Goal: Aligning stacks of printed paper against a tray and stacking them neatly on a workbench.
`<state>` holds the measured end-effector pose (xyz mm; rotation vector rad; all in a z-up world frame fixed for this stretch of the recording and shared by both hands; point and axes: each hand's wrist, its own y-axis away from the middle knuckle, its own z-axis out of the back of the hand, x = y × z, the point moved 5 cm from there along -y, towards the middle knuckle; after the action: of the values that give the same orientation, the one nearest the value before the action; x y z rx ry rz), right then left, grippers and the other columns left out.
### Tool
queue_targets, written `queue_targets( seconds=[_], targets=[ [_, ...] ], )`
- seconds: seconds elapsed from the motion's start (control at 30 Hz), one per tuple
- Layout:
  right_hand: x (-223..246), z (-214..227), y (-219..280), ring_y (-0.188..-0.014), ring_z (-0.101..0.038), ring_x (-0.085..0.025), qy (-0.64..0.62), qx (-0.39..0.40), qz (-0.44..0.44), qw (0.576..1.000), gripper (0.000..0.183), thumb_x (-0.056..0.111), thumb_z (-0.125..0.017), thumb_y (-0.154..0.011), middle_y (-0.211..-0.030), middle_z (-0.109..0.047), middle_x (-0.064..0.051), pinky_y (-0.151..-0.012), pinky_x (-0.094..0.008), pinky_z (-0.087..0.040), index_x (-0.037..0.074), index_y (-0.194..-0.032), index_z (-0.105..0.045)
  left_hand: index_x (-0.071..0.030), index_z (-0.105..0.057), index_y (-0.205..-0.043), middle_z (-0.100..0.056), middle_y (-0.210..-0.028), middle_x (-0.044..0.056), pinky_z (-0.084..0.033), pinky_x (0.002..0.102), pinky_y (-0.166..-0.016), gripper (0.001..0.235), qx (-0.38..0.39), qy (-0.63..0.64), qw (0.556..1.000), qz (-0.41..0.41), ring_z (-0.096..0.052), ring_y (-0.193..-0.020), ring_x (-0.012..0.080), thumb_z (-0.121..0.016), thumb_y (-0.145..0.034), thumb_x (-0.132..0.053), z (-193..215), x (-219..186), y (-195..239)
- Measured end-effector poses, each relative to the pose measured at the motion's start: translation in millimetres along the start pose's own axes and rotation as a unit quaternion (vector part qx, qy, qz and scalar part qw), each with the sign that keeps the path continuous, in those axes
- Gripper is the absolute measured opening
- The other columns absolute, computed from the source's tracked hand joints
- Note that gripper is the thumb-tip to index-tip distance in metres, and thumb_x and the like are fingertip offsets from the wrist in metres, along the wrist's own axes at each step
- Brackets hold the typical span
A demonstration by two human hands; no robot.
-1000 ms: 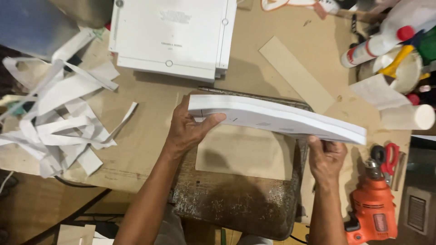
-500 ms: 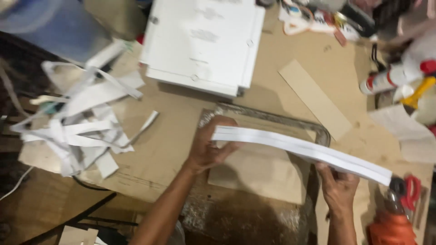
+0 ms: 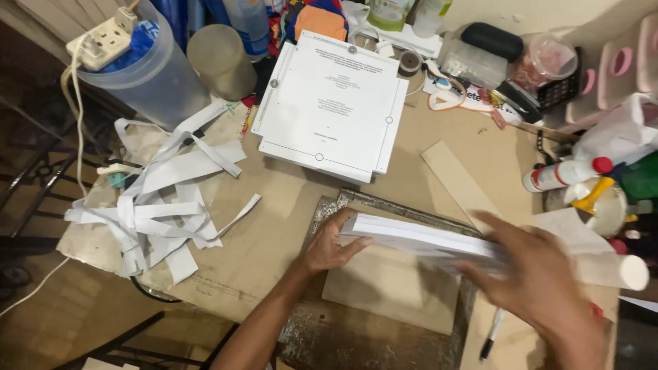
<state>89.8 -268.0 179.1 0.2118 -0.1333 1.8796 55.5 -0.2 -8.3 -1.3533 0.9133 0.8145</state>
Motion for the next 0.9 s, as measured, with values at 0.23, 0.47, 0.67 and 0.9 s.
queue_targets(
  seconds=[0.23,0.47,0.67,0.9],
  targets=[
    [51,1,-10,-0.087,-0.077,-0.041,-0.064,0.075,0.029,0.995,0.033,0.017,-0.077,-0.078,-0.089,-0.081,-0.013,-0.088,-0.054,-0.058,0.021,-0.111,-0.079,0.0,-0.067,-0.113,-0.072,-0.1,0.022,-0.054,0.049,-0.087,0.034,0.012,0.031,0.996,0.081,-0.07,-0.098,0.033,-0.082,-0.084,-0.008,12,-7,-2],
    [-3,0,33,-0.088,-0.071,-0.026,-0.364,-0.148,0.044,0.918,0.033,-0.006,-0.082,-0.075,-0.094,-0.076,-0.013,-0.086,-0.046,-0.059,0.004,-0.107,-0.078,-0.004,-0.066,-0.115,-0.075,-0.1,0.015,-0.064,0.045,-0.09,0.05,0.027,0.179,0.983,0.011,-0.074,-0.09,0.0256,-0.091,-0.076,-0.023,-14,-105,-76],
    [-74,-91,56,-0.085,-0.062,-0.023,-0.466,-0.262,0.013,0.845,0.033,-0.007,-0.083,-0.079,-0.098,-0.069,-0.016,-0.091,-0.055,-0.055,-0.008,-0.109,-0.071,0.0,-0.067,-0.118,-0.077,-0.105,0.017,-0.058,0.044,-0.088,0.041,0.0,0.051,0.999,-0.001,-0.071,-0.102,0.02,-0.087,-0.082,-0.008,-33,-81,-61],
    [-97,-169,54,-0.098,-0.063,-0.024,-0.53,-0.256,0.0,0.809,0.036,-0.008,-0.076,-0.082,-0.105,-0.072,-0.019,-0.093,-0.052,-0.053,-0.01,-0.117,-0.068,0.0,-0.065,-0.118,-0.076,-0.102,0.017,-0.059,0.045,-0.086,0.044,-0.028,0.013,0.999,-0.011,-0.071,-0.096,0.0179,-0.088,-0.082,-0.01,-25,-63,-58]
  ],
)
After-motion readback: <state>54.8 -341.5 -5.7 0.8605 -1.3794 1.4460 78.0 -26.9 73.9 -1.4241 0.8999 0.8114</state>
